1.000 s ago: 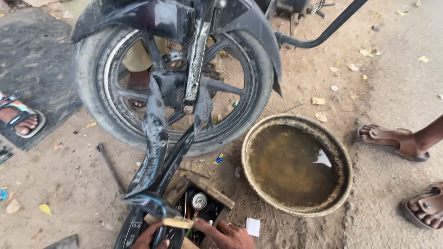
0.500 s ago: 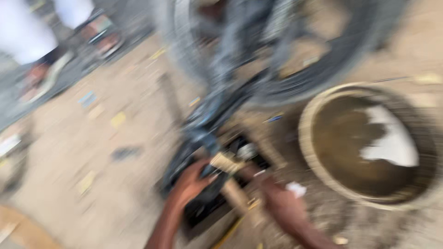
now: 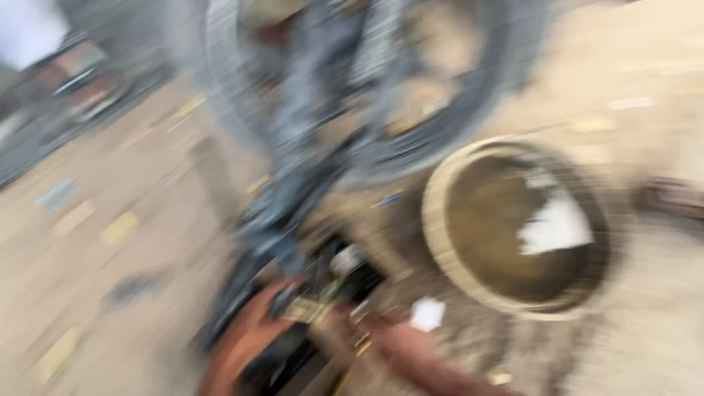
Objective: The person repairs a punctured bicycle inner tube by first roughening the surface with a wooden block, then applying glue and a patch. They use pliers to press the patch and test the seal by submerging the tube in a basin of water.
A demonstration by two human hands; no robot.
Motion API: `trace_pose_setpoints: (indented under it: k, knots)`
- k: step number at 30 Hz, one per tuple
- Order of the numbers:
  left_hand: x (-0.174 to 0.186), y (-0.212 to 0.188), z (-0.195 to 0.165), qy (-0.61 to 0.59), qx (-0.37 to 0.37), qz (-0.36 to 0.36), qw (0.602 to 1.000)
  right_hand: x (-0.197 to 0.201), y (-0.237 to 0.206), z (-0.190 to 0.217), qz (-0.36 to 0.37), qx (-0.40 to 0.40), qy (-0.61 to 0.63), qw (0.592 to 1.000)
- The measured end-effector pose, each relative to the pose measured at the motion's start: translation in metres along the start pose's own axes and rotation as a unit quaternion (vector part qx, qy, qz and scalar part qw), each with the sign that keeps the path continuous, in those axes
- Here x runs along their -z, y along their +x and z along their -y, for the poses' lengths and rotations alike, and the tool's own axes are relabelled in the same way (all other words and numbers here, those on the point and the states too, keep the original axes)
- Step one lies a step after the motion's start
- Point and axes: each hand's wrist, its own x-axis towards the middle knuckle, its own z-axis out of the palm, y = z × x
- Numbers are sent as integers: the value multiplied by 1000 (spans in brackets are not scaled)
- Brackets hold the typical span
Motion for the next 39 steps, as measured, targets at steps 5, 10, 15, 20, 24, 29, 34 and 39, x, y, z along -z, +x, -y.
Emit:
trace_pose_setpoints:
  k: [5, 10, 15, 20, 24, 29, 34, 39]
  knots:
    - [11, 43, 37, -13, 129, 77, 989, 7, -6, -3, -224, 26, 132, 965]
    - [17, 43, 58, -70, 114, 83, 988, 35, -24, 12, -238, 115, 103, 959]
    - [10, 38, 55, -101, 142, 44, 984, 33, -25, 16, -186, 33, 143, 972]
    - [11, 35, 39, -116, 166, 74, 976, 11, -8, 7, -108, 51, 77, 990]
    - [12, 35, 34, -100, 230, 73, 965, -3, 0, 1, -163, 39, 72, 983]
    - [7, 40, 43, 49, 23, 90, 994, -4, 1, -1, -174, 54, 73, 981]
    - [12, 42, 42, 89, -32, 72, 993, 0, -6, -7, -136, 46, 112, 983]
    - [10, 43, 24, 155, -71, 35, 985, -7, -10, -15, -285, 79, 188, 937]
